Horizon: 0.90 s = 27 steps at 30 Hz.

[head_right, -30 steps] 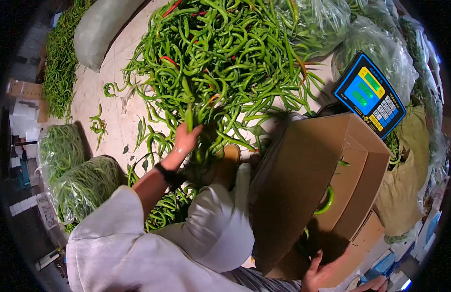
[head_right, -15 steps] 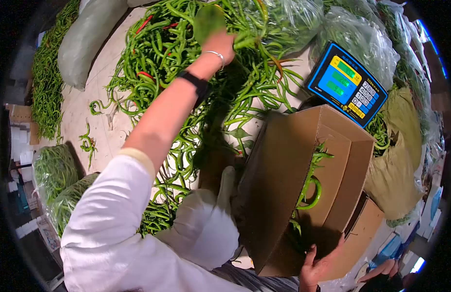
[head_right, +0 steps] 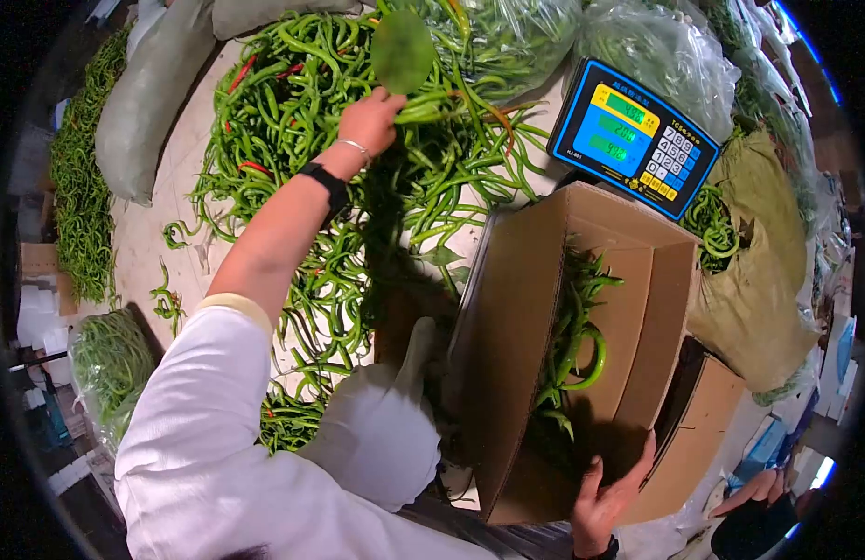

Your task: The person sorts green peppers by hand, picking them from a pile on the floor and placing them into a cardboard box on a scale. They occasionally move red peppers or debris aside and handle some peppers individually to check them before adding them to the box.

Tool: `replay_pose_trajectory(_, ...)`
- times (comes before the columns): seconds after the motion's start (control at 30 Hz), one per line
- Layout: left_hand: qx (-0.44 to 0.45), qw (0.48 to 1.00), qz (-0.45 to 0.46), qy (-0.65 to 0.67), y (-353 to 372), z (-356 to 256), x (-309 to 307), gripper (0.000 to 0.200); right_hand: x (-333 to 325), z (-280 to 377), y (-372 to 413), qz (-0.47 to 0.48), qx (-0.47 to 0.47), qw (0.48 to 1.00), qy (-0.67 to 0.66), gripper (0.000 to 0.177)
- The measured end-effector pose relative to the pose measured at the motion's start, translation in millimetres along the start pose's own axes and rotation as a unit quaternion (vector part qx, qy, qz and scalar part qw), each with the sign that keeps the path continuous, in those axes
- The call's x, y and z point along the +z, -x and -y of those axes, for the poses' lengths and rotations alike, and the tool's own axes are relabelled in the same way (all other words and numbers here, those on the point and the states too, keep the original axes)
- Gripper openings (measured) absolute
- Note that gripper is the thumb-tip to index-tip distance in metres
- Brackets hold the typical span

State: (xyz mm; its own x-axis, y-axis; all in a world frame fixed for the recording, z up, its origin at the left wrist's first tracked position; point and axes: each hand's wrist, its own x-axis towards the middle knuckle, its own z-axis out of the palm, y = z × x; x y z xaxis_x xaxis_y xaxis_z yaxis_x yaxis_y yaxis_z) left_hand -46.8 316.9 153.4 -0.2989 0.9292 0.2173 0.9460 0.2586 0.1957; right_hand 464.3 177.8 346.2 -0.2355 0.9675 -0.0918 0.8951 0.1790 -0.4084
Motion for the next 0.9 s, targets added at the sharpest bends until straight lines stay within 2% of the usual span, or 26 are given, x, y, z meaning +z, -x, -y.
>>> replay_pose_trajectory(0.07, -0.058, 0.99, -0.094, 0.086, 5.0, 10.2, -35.5, 0.044, -1.2, 4.8, 1.0, -0.015, -0.008, 1.0, 0.004, 0.062)
replay_pose_trajectory(0.1, -0.07, 0.98, -0.148, 0.113, 6.8, 14.2, -58.0, 0.033, -1.2, 6.8, 3.4, -0.024, -0.012, 1.0, 0.011, 0.061)
replay_pose_trajectory(0.13, -0.097, 0.968, -0.175, 0.153, 10.2, 19.0, -82.6, 0.031, -1.9, 6.4, 5.8, -0.031, -0.019, 0.999, 0.001, 0.061)
replay_pose_trajectory(0.2, -0.175, 0.889, -0.135, 0.4, 19.1, 34.3, -131.4, 0.036, -3.0, -0.6, 9.9, -0.042, -0.036, 0.998, 0.013, 0.062)
replay_pose_trajectory(0.23, -0.163, 0.85, -0.108, 0.489, 26.1, 43.2, -157.6, 0.032, -2.5, -5.8, 11.9, -0.056, -0.067, 0.995, 0.041, 0.062)
replay_pose_trajectory(0.27, -0.174, 0.76, -0.09, 0.62, 41.7, 32.5, -194.1, 0.028, -3.6, -2.7, 14.2, -0.056, -0.068, 0.996, 0.022, 0.064)
replay_pose_trajectory(0.33, -0.214, 0.672, -0.048, 0.708, 63.2, 29.1, -239.9, 0.024, -0.2, -10.8, 19.5, -0.085, -0.109, 0.989, 0.044, 0.065)
replay_pose_trajectory(0.37, -0.22, 0.631, 0.025, 0.744, 73.2, 32.4, -256.9, 0.022, 0.7, -11.4, 20.3, -0.094, -0.12, 0.988, 0.035, 0.065)
replay_pose_trajectory(0.4, -0.224, 0.619, 0.05, 0.751, 83.0, 27.3, -272.2, 0.021, 0.4, -12.3, 23.1, -0.093, -0.12, 0.988, 0.031, 0.065)
replay_pose_trajectory(0.47, -0.185, 0.562, 0.098, 0.8, 104.7, 10.1, -297.3, 0.021, 0.4, -16.2, 28.9, -0.103, -0.121, 0.987, 0.028, 0.066)
replay_pose_trajectory(0.5, -0.131, 0.549, 0.115, 0.817, 115.5, -5.6, -309.2, 0.023, 1.4, -19.1, 30.2, -0.1, -0.114, 0.988, 0.023, 0.066)
replay_pose_trajectory(0.53, -0.036, 0.521, 0.16, 0.837, 127.6, -21.4, -321.1, 0.025, 1.9, -21.5, 30.5, -0.101, -0.105, 0.989, 0.018, 0.066)
replay_pose_trajectory(0.6, 0.031, 0.47, 0.19, 0.861, 149.1, -57.2, -331.7, 0.024, 0.8, -25.4, 33.6, -0.113, -0.127, 0.985, -0.013, 0.066)
replay_pose_trajectory(0.63, 0.098, 0.449, 0.184, 0.869, 157.3, -78.9, -333.4, 0.024, -0.7, -26.2, 35.5, -0.114, -0.128, 0.985, -0.025, 0.064)
replay_pose_trajectory(0.67, 0.1, 0.432, 0.185, 0.877, 170.1, -103.7, -341.0, 0.025, -3.9, -24.6, 38.1, -0.097, -0.114, 0.988, -0.041, 0.062)
replay_pose_trajectory(0.73, 0.157, 0.431, 0.274, 0.846, 188.5, -143.0, -348.8, 0.027, -5.7, -32.5, 37.5, -0.139, -0.15, 0.978, -0.045, 0.055)
replay_pose_trajectory(0.8, 0.161, 0.392, 0.372, 0.826, 199.9, -174.7, -343.3, 0.028, -30.0, -19.2, 47.4, -0.215, -0.164, 0.961, -0.06, 0.046)
replay_pose_trajectory(0.9, 0.18, 0.395, 0.46, 0.775, 223.4, -219.5, -343.6, 0.028, -94.6, 12.8, 76.6, -0.246, -0.182, 0.918, -0.252, 0.035)
